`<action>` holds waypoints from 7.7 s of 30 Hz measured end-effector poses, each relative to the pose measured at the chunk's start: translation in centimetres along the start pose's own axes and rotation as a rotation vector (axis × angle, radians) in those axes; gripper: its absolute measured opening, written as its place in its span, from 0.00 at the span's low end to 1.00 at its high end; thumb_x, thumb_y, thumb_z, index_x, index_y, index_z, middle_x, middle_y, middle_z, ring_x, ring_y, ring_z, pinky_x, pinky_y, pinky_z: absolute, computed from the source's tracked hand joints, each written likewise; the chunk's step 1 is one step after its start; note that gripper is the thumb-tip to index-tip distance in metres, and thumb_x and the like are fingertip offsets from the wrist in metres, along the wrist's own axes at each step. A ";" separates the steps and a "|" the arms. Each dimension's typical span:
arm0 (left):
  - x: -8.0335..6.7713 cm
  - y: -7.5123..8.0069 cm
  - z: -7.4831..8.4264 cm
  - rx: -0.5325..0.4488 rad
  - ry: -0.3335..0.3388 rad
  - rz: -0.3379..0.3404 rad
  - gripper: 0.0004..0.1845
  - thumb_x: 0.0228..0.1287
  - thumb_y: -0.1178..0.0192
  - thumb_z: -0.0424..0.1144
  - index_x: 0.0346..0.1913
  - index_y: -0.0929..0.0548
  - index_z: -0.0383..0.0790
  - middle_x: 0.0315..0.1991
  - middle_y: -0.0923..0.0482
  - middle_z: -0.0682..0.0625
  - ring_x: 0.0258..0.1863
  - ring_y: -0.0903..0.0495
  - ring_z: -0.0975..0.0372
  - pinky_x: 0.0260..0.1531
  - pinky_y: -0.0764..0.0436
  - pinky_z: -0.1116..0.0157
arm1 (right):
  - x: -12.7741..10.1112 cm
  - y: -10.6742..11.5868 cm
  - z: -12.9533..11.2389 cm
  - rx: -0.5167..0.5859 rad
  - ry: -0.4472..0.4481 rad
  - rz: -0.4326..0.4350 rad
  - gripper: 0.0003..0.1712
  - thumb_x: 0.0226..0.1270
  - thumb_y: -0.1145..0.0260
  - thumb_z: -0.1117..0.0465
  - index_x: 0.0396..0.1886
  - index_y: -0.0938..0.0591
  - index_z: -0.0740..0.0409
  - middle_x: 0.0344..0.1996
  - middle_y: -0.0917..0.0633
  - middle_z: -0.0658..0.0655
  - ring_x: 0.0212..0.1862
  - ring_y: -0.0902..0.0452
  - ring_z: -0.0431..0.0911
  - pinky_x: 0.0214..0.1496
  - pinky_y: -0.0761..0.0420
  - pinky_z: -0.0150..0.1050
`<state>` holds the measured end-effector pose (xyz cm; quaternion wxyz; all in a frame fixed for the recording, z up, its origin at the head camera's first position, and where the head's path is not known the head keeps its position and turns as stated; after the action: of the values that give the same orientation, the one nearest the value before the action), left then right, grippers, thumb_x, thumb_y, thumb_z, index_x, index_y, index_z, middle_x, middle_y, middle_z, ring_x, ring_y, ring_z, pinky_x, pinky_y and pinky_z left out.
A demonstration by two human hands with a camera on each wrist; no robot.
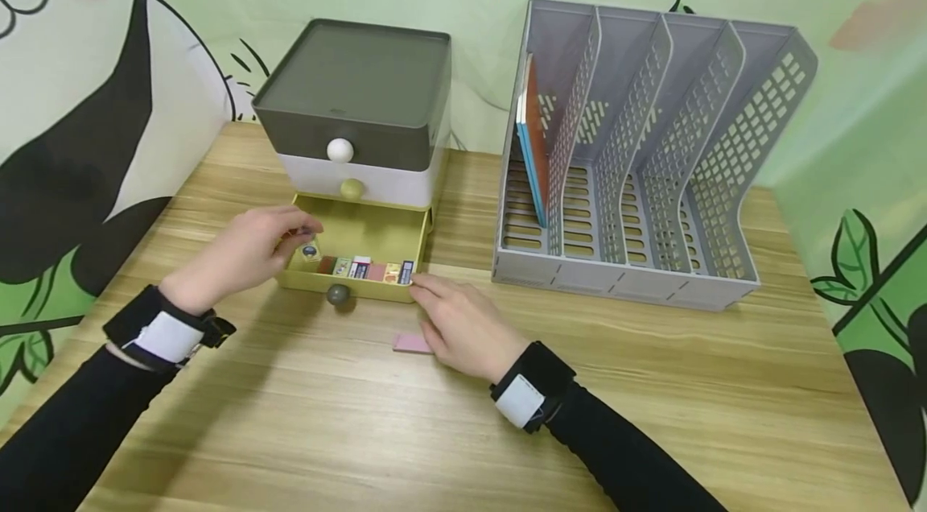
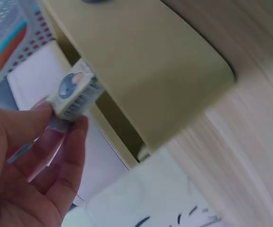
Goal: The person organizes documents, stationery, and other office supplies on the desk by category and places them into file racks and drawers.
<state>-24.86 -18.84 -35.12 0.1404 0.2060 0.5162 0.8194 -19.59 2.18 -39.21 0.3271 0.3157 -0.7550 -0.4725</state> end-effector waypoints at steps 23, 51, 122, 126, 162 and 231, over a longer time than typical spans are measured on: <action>0.9 -4.0 -2.8 0.137 0.146 -0.284 0.22 0.50 0.48 0.13 0.48 0.17 0.28 0.42 0.17 0.35 0.34 0.19 0.50 0.35 0.19 0.53 | 0.1 0.1 0.1 0.032 -0.002 -0.026 0.23 0.66 0.37 0.66 0.60 0.23 0.67 0.64 0.26 0.65 0.35 0.19 0.44 0.53 0.21 0.42; 0.5 -5.0 -1.6 0.155 0.112 -0.277 0.16 0.61 0.46 0.22 0.51 0.18 0.31 0.44 0.17 0.39 0.41 0.18 0.50 0.44 0.20 0.50 | -0.4 0.6 0.7 0.088 -0.043 -0.008 0.22 0.66 0.35 0.67 0.60 0.23 0.66 0.62 0.25 0.65 0.53 0.20 0.52 0.60 0.25 0.46; -1.7 -11.1 12.4 -0.003 -0.358 -0.143 0.10 0.57 0.30 0.33 0.35 0.23 0.41 0.28 0.26 0.53 0.24 0.25 0.64 0.25 0.25 0.72 | -3.6 2.5 3.8 0.075 -0.169 0.187 0.14 0.63 0.33 0.67 0.49 0.18 0.65 0.46 0.16 0.60 0.46 0.17 0.52 0.48 0.18 0.46; -1.7 -10.1 12.2 -0.012 -0.343 -0.131 0.19 0.46 0.27 0.29 0.40 0.23 0.41 0.28 0.27 0.53 0.23 0.26 0.63 0.24 0.25 0.71 | -3.6 2.5 3.7 0.070 -0.167 0.190 0.15 0.62 0.33 0.67 0.49 0.18 0.65 0.46 0.16 0.60 0.46 0.18 0.53 0.48 0.19 0.46; 1.5 0.0 2.2 0.084 -0.039 0.101 0.13 0.50 0.37 0.25 0.40 0.23 0.34 0.34 0.26 0.46 0.27 0.25 0.57 0.25 0.25 0.58 | 0.3 -0.3 0.1 0.006 0.005 0.037 0.26 0.64 0.35 0.67 0.62 0.25 0.69 0.64 0.27 0.67 0.64 0.29 0.57 0.65 0.31 0.47; 0.9 -3.6 -2.8 0.280 0.170 -0.206 0.15 0.54 0.40 0.22 0.45 0.15 0.35 0.40 0.16 0.39 0.34 0.16 0.46 0.27 0.19 0.49 | 0.4 -0.4 -0.3 0.009 0.009 0.024 0.27 0.65 0.36 0.67 0.64 0.27 0.69 0.65 0.28 0.66 0.65 0.30 0.56 0.64 0.30 0.46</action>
<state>-26.90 -19.14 -39.28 0.1493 0.0997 0.6536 0.7353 -19.52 1.61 -39.43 0.3348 0.3103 -0.7593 -0.4639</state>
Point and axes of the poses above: each hand's wrist, its own x-axis towards the middle knuckle, its own y-axis out of the back of the hand, z = x × y, the point moved 8 cm from there along x, towards the middle knuckle
